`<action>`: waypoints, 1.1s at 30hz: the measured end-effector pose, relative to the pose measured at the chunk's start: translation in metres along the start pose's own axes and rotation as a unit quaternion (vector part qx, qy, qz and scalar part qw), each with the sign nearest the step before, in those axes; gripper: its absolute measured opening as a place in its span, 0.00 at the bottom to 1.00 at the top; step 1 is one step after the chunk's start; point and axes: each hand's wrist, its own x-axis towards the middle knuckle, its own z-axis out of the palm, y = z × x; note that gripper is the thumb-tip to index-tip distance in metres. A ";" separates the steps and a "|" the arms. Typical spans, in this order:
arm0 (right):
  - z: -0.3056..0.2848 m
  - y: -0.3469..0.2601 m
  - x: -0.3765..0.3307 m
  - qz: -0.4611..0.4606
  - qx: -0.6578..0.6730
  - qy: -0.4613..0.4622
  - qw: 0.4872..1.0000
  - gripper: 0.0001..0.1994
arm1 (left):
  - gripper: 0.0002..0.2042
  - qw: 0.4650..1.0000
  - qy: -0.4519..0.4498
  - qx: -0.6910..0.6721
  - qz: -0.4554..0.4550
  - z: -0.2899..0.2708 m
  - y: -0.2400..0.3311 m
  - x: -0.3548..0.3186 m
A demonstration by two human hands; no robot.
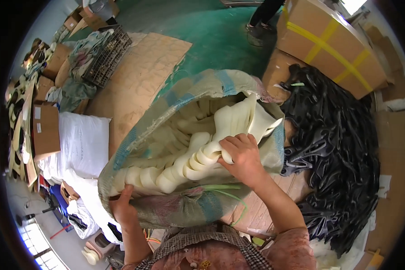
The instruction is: Sort, organize, and pack white foam padding parts into bags and boxes at a factory workstation.
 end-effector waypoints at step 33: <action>-0.176 -0.432 -0.439 0.392 -0.505 0.727 0.249 0.14 | 0.21 0.204 -0.696 -0.311 0.614 0.036 0.238 -0.453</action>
